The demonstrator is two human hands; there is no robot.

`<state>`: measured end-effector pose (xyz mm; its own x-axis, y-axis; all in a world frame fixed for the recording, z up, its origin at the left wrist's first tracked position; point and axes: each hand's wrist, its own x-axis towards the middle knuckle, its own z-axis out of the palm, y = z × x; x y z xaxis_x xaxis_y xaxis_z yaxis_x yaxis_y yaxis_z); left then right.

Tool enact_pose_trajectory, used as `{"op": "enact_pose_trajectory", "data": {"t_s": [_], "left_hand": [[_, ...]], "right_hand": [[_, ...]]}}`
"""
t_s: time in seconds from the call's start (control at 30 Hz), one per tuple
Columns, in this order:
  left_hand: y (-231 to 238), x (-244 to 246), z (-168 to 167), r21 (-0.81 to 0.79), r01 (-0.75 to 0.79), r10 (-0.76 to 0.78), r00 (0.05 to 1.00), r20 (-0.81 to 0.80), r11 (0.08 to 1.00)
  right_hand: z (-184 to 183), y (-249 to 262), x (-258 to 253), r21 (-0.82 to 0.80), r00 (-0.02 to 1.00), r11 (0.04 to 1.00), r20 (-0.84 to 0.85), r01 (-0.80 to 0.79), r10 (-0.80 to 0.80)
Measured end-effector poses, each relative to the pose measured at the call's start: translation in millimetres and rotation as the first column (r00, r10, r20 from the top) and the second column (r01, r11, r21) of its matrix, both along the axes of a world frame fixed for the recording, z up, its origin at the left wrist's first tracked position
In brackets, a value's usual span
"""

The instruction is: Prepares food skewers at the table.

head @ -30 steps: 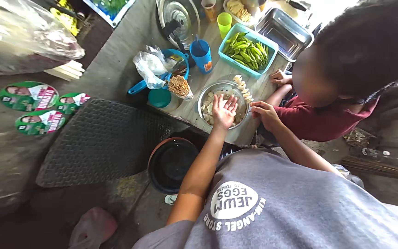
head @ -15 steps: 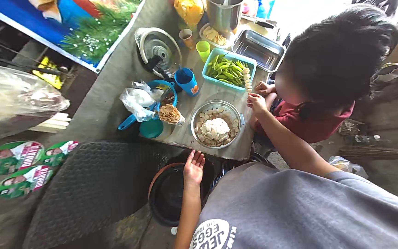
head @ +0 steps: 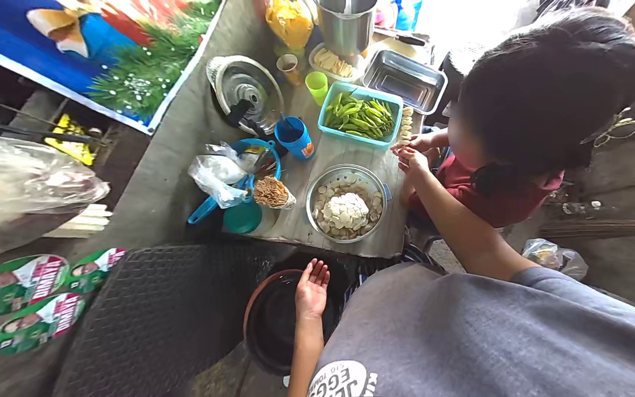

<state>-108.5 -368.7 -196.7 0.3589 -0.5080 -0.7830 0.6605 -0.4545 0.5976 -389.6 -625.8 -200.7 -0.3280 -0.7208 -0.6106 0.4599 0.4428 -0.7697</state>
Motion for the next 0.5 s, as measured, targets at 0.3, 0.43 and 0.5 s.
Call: {"op": "enact_pose_trajectory", "data": {"t_s": [0.3,0.43,0.5], "left_hand": [[0.5,9.9,1.6,-0.011,0.029,-0.029,0.999,-0.031,1.000],[-4.2,15.8,1.2,-0.022,0.062,-0.063,0.996,-0.055,0.998],[-10.4,17.0,2.9,-0.026,0.097,-0.098,0.994,-0.040,0.995]], "right_hand": [[99.5,23.3,19.2,0.119,0.997,0.990,-0.026,0.073,-0.070],[102.4,21.7,22.6,0.160,0.995,0.983,0.013,0.095,-0.098],[99.4,18.7,24.0,0.161,0.989,0.977,0.012,0.142,-0.146]]}}
